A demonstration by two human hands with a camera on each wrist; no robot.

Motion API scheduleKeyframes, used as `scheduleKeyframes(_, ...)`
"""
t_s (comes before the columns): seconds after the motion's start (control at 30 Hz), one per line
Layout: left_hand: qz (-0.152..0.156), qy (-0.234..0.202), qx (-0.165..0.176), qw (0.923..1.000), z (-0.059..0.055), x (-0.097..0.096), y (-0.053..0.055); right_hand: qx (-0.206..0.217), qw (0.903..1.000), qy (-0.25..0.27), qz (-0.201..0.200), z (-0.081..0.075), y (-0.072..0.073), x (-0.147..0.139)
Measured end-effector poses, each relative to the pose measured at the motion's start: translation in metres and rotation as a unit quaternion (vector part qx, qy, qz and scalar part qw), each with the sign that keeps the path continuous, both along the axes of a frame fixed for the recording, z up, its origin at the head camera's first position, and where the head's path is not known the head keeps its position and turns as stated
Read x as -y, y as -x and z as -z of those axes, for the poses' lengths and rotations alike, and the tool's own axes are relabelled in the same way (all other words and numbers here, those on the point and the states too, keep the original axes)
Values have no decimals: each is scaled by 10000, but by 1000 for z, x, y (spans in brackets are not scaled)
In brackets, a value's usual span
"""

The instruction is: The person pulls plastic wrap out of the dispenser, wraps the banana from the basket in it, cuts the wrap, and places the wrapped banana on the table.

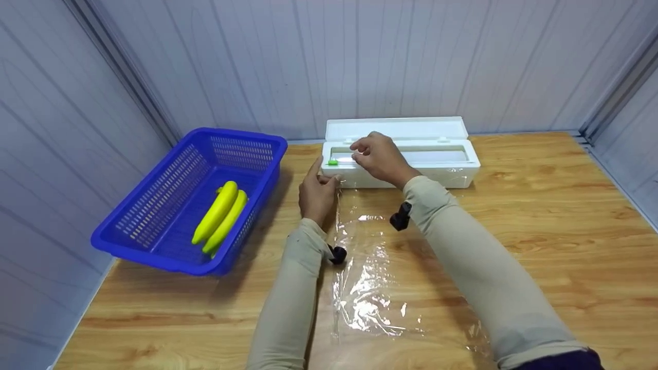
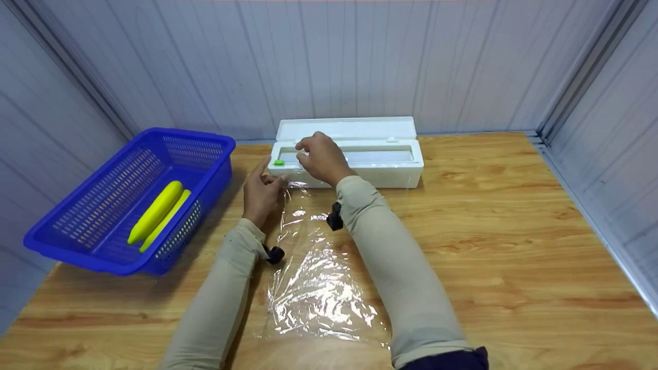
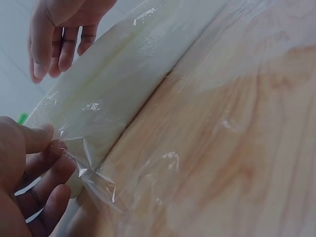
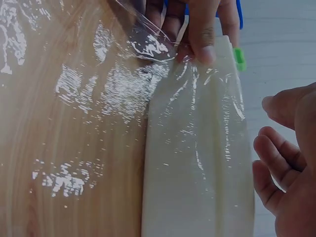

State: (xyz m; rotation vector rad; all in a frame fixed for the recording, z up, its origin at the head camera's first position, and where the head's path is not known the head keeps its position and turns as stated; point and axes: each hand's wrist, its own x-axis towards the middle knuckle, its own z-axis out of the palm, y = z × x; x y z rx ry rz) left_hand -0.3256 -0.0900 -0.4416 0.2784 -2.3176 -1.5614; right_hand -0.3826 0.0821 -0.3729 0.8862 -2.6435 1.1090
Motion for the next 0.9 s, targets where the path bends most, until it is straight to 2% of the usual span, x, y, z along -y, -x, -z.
scheduleKeyframes(0.27,9,112,-52,9999,-2,-1,0,84,9999,-60,1,6,0,3)
scheduleKeyframes(0.7,-52,191,-17,9998,1,-6,2,-742,9966,-335,149,11,-8,23)
scheduleKeyframes(0.9,-88,303,-20,9995,-1,-11,4,-834,9957,-391,129,12,-8,24)
